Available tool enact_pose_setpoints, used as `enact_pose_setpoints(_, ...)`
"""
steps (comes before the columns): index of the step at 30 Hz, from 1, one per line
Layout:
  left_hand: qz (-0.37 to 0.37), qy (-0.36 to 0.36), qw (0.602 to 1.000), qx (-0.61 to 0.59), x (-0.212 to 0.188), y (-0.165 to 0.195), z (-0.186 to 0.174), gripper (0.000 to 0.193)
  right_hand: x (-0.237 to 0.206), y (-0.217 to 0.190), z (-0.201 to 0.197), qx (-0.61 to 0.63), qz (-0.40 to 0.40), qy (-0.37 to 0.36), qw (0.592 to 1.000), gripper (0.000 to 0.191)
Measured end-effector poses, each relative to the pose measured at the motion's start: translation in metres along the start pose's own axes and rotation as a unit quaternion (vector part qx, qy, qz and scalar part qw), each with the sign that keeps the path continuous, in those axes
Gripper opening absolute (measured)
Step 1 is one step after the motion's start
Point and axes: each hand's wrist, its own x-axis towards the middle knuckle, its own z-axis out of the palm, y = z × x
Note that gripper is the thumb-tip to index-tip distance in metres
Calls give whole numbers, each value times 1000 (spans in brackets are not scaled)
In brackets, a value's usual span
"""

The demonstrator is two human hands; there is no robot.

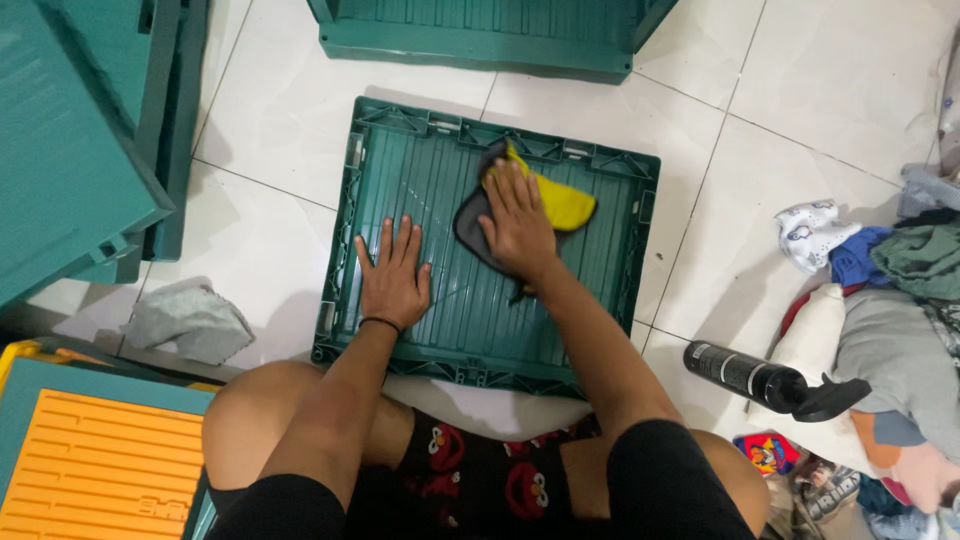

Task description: The person sits on the floor and works on collapsible green plastic crates. They wipe crate panels with a cloth, detach side panels from a crate body, reattach the panels, and wipe the assembled panels and edges, stacking finished pieces aside.

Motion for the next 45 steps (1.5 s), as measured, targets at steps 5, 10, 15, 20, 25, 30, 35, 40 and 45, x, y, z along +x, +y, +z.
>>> enact_pose_setpoints(5, -9, -4, 1000, -7, 0, -2, 1, 65, -76, -71, -8, 5, 63, -102, 993, 70)
enact_pose_setpoints(10, 14, 9, 1000, 7, -1, -3, 0, 67, -96, -85, -25, 45, 23, -159, 986, 71)
enact_pose_setpoints(15, 15, -14, 1000, 13, -3, -4, -1, 67, -36, -30, -21, 7, 82, -160, 984, 69)
enact_pose_setpoints(20, 8, -10, 1000, 6, 0, -2, 0, 66, 12, -1, -13, 19, 118, -53, 991, 66)
enact_pose_setpoints(25, -11, -12, 1000, -9, 1, -2, 2, 66, -27, -33, -24, 41, 40, -36, 998, 75)
enact_pose_setpoints(30, 19, -2, 1000, -4, 3, -6, 6, 66, -89, -79, -35, 176, -142, -213, 950, 71)
enact_pose_setpoints(35, 36, -13, 999, 3, 2, -7, 2, 68, -67, -50, -40, 180, -229, -211, 933, 66)
enact_pose_setpoints(40, 30, -20, 999, -2, 0, -3, -9, 66, 0, -3, -38, 92, -41, -164, 981, 72)
enact_pose_setpoints(45, 38, -14, 999, -6, 5, -5, -12, 66, 14, 4, -21, 61, -2, -36, 997, 65)
